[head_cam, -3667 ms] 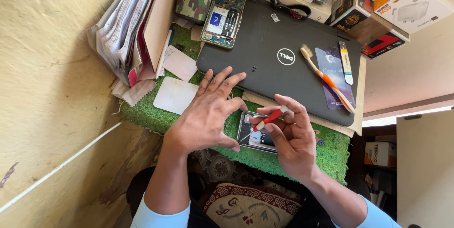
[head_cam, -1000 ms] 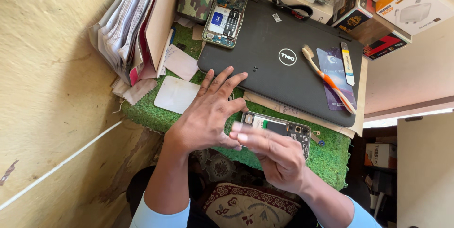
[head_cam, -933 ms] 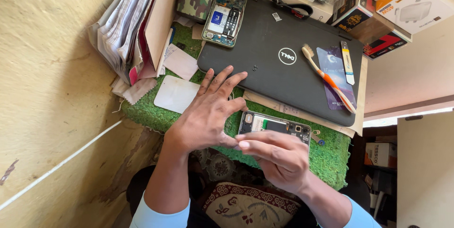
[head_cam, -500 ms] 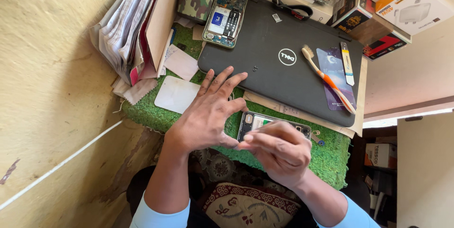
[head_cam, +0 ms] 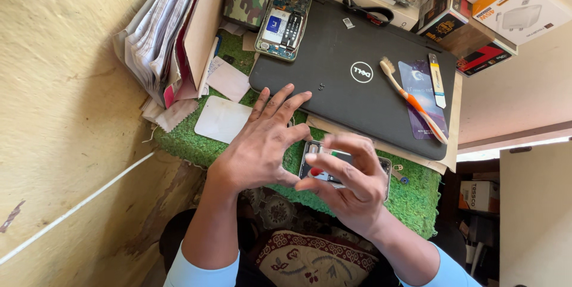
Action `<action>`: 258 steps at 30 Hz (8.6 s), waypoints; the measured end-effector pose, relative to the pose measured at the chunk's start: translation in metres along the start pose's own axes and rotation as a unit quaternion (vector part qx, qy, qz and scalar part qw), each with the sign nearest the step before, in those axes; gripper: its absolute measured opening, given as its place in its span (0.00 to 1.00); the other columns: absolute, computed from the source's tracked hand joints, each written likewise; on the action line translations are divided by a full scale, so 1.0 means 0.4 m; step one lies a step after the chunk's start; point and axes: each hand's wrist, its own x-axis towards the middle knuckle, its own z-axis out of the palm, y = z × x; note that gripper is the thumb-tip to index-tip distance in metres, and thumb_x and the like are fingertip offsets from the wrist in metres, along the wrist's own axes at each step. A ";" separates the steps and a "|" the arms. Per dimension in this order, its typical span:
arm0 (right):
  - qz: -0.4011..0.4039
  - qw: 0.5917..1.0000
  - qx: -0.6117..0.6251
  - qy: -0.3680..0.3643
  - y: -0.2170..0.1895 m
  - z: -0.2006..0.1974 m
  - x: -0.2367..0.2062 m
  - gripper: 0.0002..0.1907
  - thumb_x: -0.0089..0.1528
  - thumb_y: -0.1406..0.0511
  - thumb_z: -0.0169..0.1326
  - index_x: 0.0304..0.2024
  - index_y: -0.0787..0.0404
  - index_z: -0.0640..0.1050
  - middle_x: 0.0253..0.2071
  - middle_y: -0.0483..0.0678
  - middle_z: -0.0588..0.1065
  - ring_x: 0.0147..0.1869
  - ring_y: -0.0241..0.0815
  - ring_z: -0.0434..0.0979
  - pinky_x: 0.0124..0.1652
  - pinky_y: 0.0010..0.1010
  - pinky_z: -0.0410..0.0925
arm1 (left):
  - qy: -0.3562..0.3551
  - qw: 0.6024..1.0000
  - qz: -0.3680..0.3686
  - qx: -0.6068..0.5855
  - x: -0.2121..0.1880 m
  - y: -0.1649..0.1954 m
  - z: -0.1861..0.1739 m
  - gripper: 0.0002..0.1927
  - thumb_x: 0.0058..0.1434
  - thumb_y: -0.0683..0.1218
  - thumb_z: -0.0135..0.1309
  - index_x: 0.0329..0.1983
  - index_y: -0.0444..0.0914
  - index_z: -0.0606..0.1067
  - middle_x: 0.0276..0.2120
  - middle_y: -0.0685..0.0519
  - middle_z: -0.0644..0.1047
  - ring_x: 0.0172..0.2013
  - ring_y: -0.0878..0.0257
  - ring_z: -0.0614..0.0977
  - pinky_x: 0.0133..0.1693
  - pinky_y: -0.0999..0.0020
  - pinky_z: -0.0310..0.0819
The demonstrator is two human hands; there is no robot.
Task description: The person repairs a disassembled smartphone on a small workbench. They use a red-handled screwdriver to work on the phone's internal components, then align the back cover onto the phone body, press it into place, and set the reassembled phone on a closed laptop.
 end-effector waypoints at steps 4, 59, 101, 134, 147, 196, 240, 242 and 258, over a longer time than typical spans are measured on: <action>0.003 0.991 0.101 -0.087 0.005 -0.015 -0.004 0.16 0.64 0.75 0.57 0.54 0.62 0.77 0.48 0.55 0.81 0.48 0.46 0.86 0.44 0.28 0.81 | -0.014 1.000 -0.010 -0.006 0.001 -0.002 0.001 0.37 0.31 0.61 0.76 0.43 0.43 0.76 0.72 0.47 0.53 0.74 0.47 0.45 0.72 0.44 0.29; 0.145 0.981 0.122 0.049 0.247 -0.023 0.194 0.34 0.73 0.80 0.52 0.77 0.60 0.56 0.53 0.54 0.76 0.57 0.43 0.83 0.56 0.30 0.79 | -0.051 0.998 -0.031 -0.001 0.005 0.010 -0.019 0.39 0.32 0.63 0.75 0.47 0.46 0.76 0.73 0.48 0.52 0.75 0.47 0.43 0.72 0.45 0.26; 0.216 0.958 0.171 -0.087 0.112 -0.038 0.111 0.33 0.67 0.77 0.53 0.73 0.63 0.59 0.50 0.54 0.78 0.55 0.43 0.83 0.55 0.31 0.78 | -0.053 0.998 -0.034 -0.006 0.003 0.009 -0.018 0.39 0.32 0.62 0.75 0.47 0.45 0.76 0.75 0.49 0.50 0.75 0.48 0.41 0.72 0.45 0.25; 0.033 0.998 -0.055 -0.001 0.063 -0.028 0.114 0.17 0.61 0.70 0.68 0.53 0.60 0.82 0.42 0.47 0.80 0.41 0.34 0.83 0.38 0.25 0.77 | -0.054 0.998 -0.033 0.003 0.006 0.013 -0.019 0.40 0.31 0.63 0.76 0.48 0.45 0.77 0.74 0.49 0.50 0.75 0.48 0.42 0.72 0.45 0.26; 0.026 0.999 -0.032 0.004 0.076 -0.010 0.112 0.21 0.65 0.65 0.64 0.60 0.56 0.76 0.42 0.48 0.80 0.42 0.34 0.83 0.38 0.24 0.77 | -0.062 0.997 -0.039 0.000 0.004 0.012 -0.020 0.40 0.33 0.62 0.75 0.49 0.45 0.77 0.76 0.50 0.49 0.75 0.49 0.41 0.73 0.46 0.25; 0.027 0.996 0.051 -0.071 0.072 -0.029 0.106 0.14 0.64 0.72 0.57 0.53 0.63 0.79 0.44 0.48 0.81 0.44 0.35 0.84 0.41 0.27 0.80 | -0.067 0.997 -0.038 0.011 0.014 0.017 -0.016 0.42 0.31 0.61 0.76 0.52 0.48 0.76 0.75 0.48 0.49 0.74 0.48 0.41 0.72 0.46 0.25; 0.002 0.998 -0.011 -0.069 0.051 -0.017 0.114 0.22 0.65 0.75 0.60 0.61 0.58 0.76 0.42 0.50 0.82 0.44 0.39 0.86 0.41 0.26 0.79 | -0.060 0.997 -0.042 0.005 0.010 0.019 -0.015 0.45 0.32 0.61 0.75 0.57 0.51 0.76 0.76 0.50 0.49 0.74 0.50 0.42 0.72 0.48 0.25; 0.002 0.999 -0.004 -0.051 0.067 -0.016 0.115 0.22 0.66 0.75 0.58 0.63 0.61 0.74 0.43 0.51 0.81 0.46 0.41 0.85 0.44 0.27 0.80 | -0.071 0.996 -0.050 0.014 0.010 0.019 -0.015 0.43 0.32 0.62 0.75 0.54 0.49 0.76 0.77 0.50 0.48 0.75 0.49 0.41 0.72 0.48 0.25; 0.074 0.989 0.048 0.118 0.200 -0.092 0.173 0.23 0.75 0.74 0.54 0.71 0.64 0.65 0.48 0.54 0.81 0.52 0.41 0.87 0.49 0.29 0.81 | -0.066 0.997 -0.042 -0.016 0.009 0.028 -0.028 0.32 0.32 0.58 0.77 0.41 0.47 0.78 0.75 0.48 0.54 0.74 0.44 0.43 0.71 0.43 0.24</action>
